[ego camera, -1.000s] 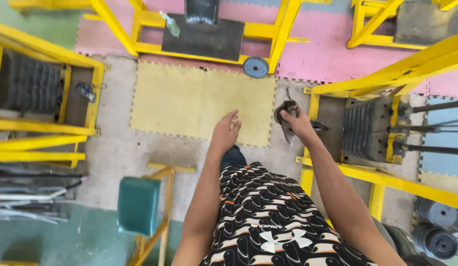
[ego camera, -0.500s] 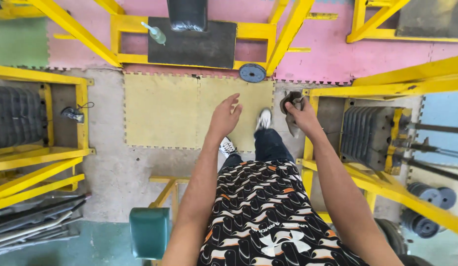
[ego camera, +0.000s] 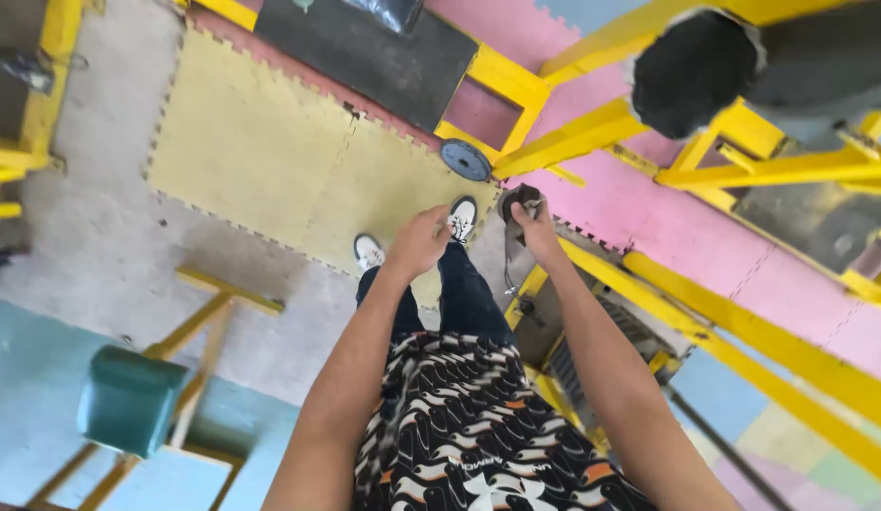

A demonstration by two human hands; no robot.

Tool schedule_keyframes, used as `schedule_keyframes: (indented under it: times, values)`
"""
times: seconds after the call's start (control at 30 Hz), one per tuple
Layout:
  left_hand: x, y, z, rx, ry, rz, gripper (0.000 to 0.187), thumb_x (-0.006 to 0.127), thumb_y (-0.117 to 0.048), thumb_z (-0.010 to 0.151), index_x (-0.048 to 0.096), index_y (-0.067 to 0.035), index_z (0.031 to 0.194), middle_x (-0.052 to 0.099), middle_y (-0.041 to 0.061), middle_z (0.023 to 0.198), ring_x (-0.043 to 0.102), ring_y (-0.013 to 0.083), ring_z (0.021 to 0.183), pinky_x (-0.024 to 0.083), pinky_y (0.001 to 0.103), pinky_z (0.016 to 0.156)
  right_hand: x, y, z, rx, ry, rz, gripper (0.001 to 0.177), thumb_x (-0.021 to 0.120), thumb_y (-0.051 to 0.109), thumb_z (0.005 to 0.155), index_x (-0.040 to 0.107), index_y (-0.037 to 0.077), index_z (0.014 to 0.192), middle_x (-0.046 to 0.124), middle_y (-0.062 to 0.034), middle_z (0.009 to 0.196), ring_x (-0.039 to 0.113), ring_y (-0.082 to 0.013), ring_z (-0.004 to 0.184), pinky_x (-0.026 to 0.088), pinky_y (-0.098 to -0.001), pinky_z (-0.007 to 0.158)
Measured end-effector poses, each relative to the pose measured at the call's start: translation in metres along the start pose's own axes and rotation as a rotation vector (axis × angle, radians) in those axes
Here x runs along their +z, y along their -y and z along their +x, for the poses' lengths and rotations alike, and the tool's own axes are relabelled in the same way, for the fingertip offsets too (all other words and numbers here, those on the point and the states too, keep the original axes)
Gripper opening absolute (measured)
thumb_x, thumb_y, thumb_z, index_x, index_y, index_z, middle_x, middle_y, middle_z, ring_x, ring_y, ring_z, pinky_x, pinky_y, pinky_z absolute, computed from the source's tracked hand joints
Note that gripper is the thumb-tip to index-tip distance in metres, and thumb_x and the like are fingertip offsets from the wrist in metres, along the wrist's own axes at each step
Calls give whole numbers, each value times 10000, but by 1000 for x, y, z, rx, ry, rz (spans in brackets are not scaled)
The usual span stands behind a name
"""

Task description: Picking up weight plates from the floor, wiping them with a cloth, and loading them onto a weight machine rack.

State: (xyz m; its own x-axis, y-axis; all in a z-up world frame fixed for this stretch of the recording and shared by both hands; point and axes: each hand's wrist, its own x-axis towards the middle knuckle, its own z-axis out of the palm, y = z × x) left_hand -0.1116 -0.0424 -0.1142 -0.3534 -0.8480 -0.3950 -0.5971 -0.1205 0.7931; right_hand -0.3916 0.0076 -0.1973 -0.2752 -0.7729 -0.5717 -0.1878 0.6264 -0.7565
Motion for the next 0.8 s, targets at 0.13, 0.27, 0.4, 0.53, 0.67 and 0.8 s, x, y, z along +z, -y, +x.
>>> schedule_keyframes:
  times: [0.13, 0.27, 0.4, 0.53, 0.67, 0.8]
  values:
    - [20, 8, 35, -169, 15, -32, 425, 612, -250, 952, 642, -80, 1340, 700, 219, 1199, 655, 404, 1107, 513, 469, 951, 4, -17, 66, 56, 92, -196, 647, 666, 496, 976, 480, 57, 1413, 638, -97, 1263, 590, -214, 1175, 438, -359, 1035]
    - [63, 78, 83, -206, 4, -168, 413, 625, -248, 935, 644, -71, 1308, 735, 203, 1135, 692, 385, 1038, 537, 454, 897, 33, -85, 153, -8, 133, -74, 608, 702, 426, 985, 492, 33, 1398, 625, -100, 1255, 578, -228, 1169, 464, -360, 1031]
    - [116, 158, 132, -325, 62, -213, 405, 602, -235, 949, 657, -88, 1322, 759, 190, 1011, 717, 374, 933, 552, 451, 843, 62, -182, 246, 37, 126, -94, 537, 757, 348, 978, 535, 11, 1332, 672, -108, 1202, 631, -242, 1096, 531, -369, 973]
    - [168, 227, 182, -350, 36, -388, 426, 616, -232, 927, 620, -59, 1317, 757, 171, 1044, 746, 335, 927, 576, 421, 840, 98, -180, 293, -96, 24, -400, 681, 827, 279, 912, 446, 16, 1412, 639, -186, 1199, 633, -343, 1099, 509, -439, 965]
    - [189, 256, 214, -380, 11, -238, 429, 636, -245, 916, 635, -83, 1313, 741, 178, 1117, 718, 354, 987, 551, 446, 870, 129, -190, 331, -217, -20, -698, 771, 893, 216, 839, 461, 77, 1462, 605, -256, 1250, 600, -465, 1136, 501, -517, 971]
    - [210, 281, 238, -357, 46, -173, 411, 637, -242, 931, 635, -74, 1306, 728, 195, 1162, 692, 370, 1080, 538, 462, 930, 154, -198, 366, -190, 34, -845, 801, 938, 275, 790, 479, 107, 1425, 580, -253, 1252, 566, -489, 1126, 480, -554, 879]
